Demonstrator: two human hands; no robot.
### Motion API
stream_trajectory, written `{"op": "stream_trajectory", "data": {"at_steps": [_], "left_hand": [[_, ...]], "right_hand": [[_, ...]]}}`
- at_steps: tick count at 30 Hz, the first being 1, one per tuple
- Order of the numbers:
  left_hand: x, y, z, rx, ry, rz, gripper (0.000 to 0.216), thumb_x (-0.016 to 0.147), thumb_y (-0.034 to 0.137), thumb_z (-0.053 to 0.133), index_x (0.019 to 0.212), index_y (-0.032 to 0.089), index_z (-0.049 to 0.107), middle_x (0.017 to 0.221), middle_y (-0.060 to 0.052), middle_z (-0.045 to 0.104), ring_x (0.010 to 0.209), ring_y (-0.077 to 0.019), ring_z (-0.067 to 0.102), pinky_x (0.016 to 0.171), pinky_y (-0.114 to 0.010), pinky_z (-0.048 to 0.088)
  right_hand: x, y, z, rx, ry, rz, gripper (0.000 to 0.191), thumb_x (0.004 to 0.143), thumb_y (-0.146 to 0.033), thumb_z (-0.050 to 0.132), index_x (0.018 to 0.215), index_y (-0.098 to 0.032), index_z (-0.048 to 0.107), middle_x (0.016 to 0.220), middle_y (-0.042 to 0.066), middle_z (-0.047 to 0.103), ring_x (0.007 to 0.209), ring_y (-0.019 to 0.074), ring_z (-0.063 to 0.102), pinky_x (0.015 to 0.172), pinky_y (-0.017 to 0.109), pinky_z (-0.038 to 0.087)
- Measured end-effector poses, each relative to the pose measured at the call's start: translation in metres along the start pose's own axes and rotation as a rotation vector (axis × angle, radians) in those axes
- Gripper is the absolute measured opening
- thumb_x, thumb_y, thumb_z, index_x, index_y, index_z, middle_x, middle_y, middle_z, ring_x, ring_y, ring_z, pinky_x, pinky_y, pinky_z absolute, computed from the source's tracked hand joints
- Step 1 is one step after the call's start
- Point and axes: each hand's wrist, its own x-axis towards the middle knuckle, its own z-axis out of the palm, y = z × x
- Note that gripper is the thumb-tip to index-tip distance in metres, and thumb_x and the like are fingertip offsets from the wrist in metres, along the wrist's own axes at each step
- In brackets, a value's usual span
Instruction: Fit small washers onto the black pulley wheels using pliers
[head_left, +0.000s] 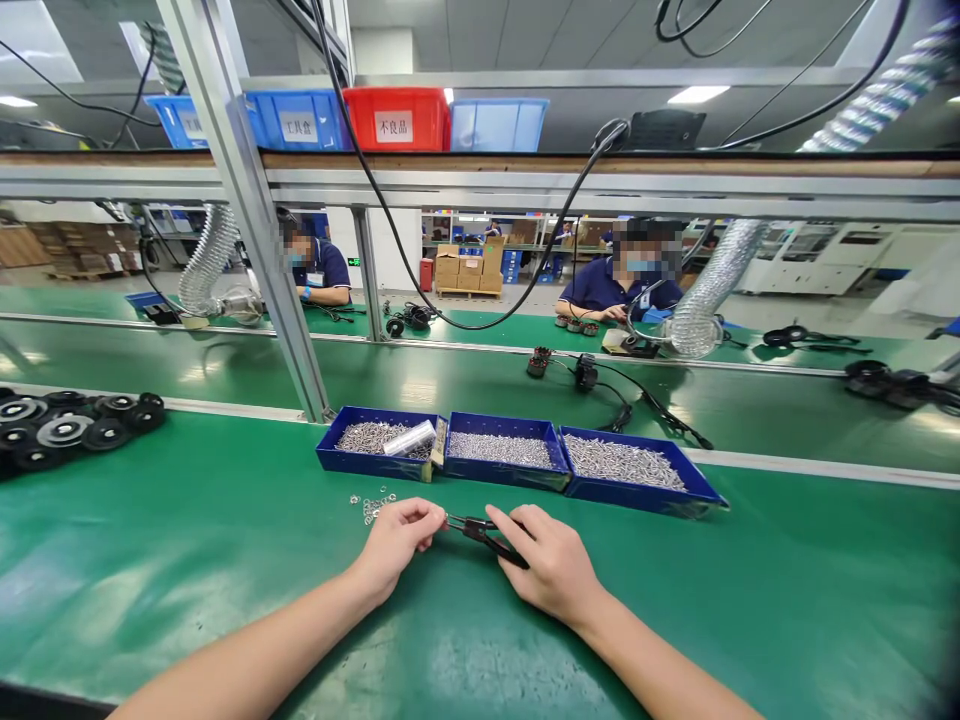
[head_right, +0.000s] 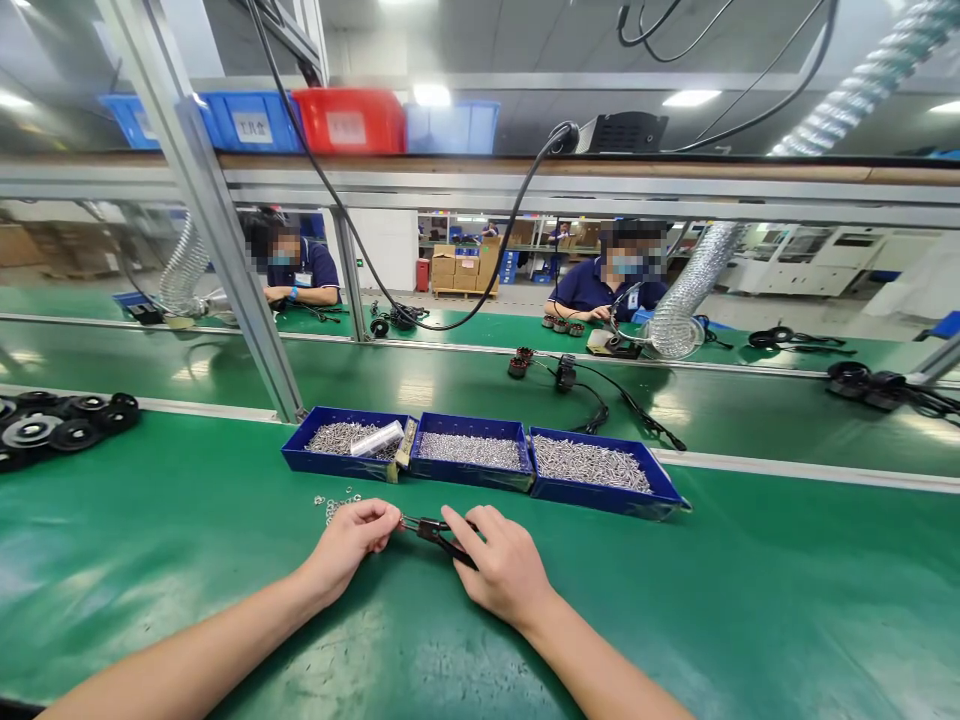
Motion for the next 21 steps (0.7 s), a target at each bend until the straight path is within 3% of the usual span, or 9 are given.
{"op": "stream_trajectory", "data": {"at_steps": [7,14,18,21], "left_hand": [[-0.002,0.004,-0.001,0.002,-0.019,0.039,0.05,0.073,0.062,0.089,0.073,0.015,0.073,0.062,0.0,0.053,0.062,-0.014,0.04,0.061,-0.027,0.027],[0.001,0.005,-0.002,0.153,-0.013,0.146,0.052,0.078,0.066,0.082,0.073,0.015,0.071,0.067,-0.002,0.055,0.065,-0.016,0.042,0.064,-0.027,0.031],[0.001,0.007,-0.008,0.253,-0.016,0.162,0.059,0.076,0.075,0.079,0.071,0.017,0.073,0.067,-0.003,0.057,0.065,-0.0183,0.046,0.063,-0.028,0.034],[-0.006,0.005,-0.009,0.337,-0.056,0.154,0.069,0.072,0.087,0.075,0.073,0.019,0.075,0.068,-0.004,0.061,0.066,-0.0212,0.05,0.062,-0.029,0.038]], "right_hand": [[0.005,-0.002,-0.009,-0.06,-0.05,-0.041,0.059,0.097,-0.012,0.059,0.155,-0.012,0.05,0.112,0.017,0.061,0.094,0.0333,0.055,0.074,0.047,0.051],[0.003,-0.001,-0.003,0.004,-0.051,-0.002,0.069,0.092,-0.01,0.06,0.159,-0.011,0.044,0.113,0.018,0.06,0.095,0.0334,0.052,0.077,0.05,0.052],[0.005,0.001,0.003,0.052,-0.03,0.037,0.075,0.08,-0.008,0.062,0.154,-0.015,0.05,0.106,0.014,0.062,0.088,0.0295,0.054,0.071,0.043,0.052],[0.007,-0.006,0.014,0.016,-0.029,0.091,0.077,0.067,-0.016,0.071,0.143,-0.019,0.061,0.098,0.008,0.063,0.081,0.0259,0.058,0.066,0.038,0.054]]}}
